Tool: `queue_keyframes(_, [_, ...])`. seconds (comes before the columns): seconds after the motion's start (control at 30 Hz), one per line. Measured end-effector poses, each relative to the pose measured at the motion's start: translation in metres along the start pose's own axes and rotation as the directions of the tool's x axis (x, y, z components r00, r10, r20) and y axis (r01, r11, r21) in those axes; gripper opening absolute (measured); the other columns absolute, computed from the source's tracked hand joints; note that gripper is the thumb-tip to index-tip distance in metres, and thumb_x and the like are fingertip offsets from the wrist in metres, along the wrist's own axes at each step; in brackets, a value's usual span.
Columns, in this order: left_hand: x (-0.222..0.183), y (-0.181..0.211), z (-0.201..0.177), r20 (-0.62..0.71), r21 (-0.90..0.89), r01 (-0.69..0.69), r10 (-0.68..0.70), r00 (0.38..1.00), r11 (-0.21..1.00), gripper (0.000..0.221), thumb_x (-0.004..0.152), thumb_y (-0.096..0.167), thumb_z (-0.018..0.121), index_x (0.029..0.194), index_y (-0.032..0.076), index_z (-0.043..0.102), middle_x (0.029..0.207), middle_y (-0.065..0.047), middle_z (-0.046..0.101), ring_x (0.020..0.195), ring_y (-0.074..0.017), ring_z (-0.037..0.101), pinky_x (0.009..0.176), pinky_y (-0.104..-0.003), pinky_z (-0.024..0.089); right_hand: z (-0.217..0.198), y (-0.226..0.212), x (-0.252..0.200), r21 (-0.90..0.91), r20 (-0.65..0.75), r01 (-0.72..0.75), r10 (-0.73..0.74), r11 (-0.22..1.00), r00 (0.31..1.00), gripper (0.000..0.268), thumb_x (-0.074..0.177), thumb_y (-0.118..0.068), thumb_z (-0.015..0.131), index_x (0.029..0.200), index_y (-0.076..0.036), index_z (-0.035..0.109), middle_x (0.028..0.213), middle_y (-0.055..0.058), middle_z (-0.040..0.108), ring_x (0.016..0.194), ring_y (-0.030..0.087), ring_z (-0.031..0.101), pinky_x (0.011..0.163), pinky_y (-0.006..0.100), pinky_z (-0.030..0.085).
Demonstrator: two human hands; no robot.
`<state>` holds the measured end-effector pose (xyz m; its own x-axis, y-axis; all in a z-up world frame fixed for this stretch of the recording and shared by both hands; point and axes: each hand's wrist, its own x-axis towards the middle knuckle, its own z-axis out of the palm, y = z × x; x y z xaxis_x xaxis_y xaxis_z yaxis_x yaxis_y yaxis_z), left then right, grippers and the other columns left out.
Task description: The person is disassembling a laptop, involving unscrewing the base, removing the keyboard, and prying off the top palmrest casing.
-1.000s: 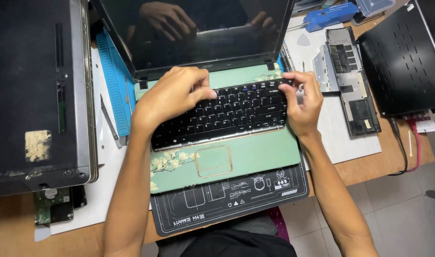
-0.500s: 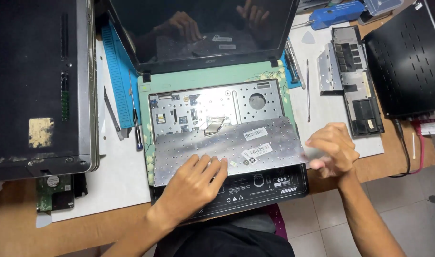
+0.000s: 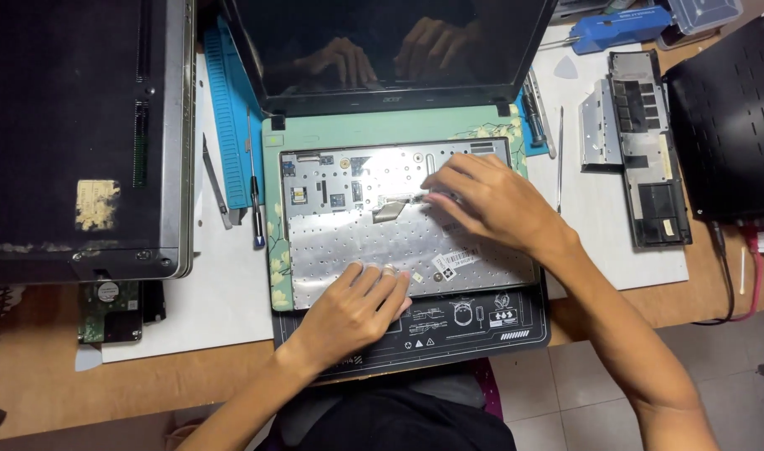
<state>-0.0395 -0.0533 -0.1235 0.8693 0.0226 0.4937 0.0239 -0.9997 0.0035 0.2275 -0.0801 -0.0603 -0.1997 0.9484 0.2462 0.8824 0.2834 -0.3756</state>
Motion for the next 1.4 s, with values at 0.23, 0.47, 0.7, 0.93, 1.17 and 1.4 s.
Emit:
queue_keyframes(0.23, [0.007,-0.001,-0.008,-0.081,-0.134,0.119,-0.131,0.988,0.984,0.022,0.100,0.018,0.063,0.107,-0.001,0.072,0.086,-0.017,0.064,0.081,-0.0313,0.066,0.075,-0.042,0.055,0.044,0.006,0.052,-0.140,0.011,0.141,-0.141,0.980,0.990,0.009,0.098,-0.016,0.069,0.106,-0.013,0.069,0.097,0.005,0.066,0.088,0.025,0.068,0.083,0.040,0.054])
queue_keyframes(0.47, [0.012,-0.011,-0.014,-0.089,-0.311,0.292,-0.334,0.938,0.904,0.018,0.097,0.019,0.067,0.104,0.004,0.073,0.087,-0.012,0.063,0.086,-0.0301,0.062,0.079,-0.041,0.051,0.077,0.003,0.076,-0.247,-0.050,0.194,-0.213,0.949,0.976,0.012,0.101,-0.027,0.067,0.103,-0.018,0.074,0.096,0.000,0.063,0.086,0.019,0.063,0.085,0.037,0.048])
queue_keyframes(0.7, [0.024,-0.005,-0.012,-0.040,-0.398,0.351,-0.398,0.917,0.848,0.013,0.095,0.015,0.070,0.100,0.005,0.075,0.085,-0.011,0.063,0.089,-0.0285,0.060,0.081,-0.039,0.048,0.084,0.009,0.080,-0.246,-0.058,0.188,-0.208,0.951,0.976,0.012,0.100,-0.026,0.070,0.091,-0.018,0.074,0.081,-0.003,0.065,0.078,0.016,0.065,0.087,0.033,0.045])
queue_keyframes(0.93, [0.034,0.013,-0.003,0.022,-0.400,0.316,-0.335,0.942,0.860,0.020,0.098,0.022,0.064,0.105,0.004,0.071,0.092,-0.013,0.061,0.096,-0.0310,0.058,0.087,-0.042,0.047,0.052,0.001,0.057,0.002,-0.068,0.068,-0.067,0.998,0.995,0.002,0.095,-0.014,0.076,0.096,-0.015,0.074,0.081,0.000,0.069,0.081,0.018,0.070,0.083,0.033,0.048])
queue_keyframes(1.17, [0.038,0.022,0.018,0.069,-0.310,0.323,-0.318,0.946,0.894,0.020,0.097,0.023,0.061,0.103,0.005,0.066,0.087,-0.010,0.053,0.091,-0.0302,0.055,0.082,-0.042,0.043,0.041,-0.005,0.024,0.138,-0.059,-0.073,0.082,0.988,0.995,0.007,0.096,-0.012,0.074,0.103,-0.014,0.075,0.088,0.003,0.076,0.082,0.020,0.072,0.078,0.032,0.053])
queue_keyframes(1.4, [0.051,0.028,0.009,0.213,-0.335,0.435,-0.383,0.899,0.836,0.014,0.099,0.014,0.055,0.101,0.001,0.061,0.085,-0.012,0.050,0.090,-0.0325,0.052,0.079,-0.043,0.039,0.043,-0.001,0.012,0.135,-0.034,-0.133,0.139,0.982,0.990,0.011,0.096,-0.010,0.074,0.105,-0.014,0.076,0.090,0.003,0.077,0.082,0.020,0.072,0.078,0.032,0.053])
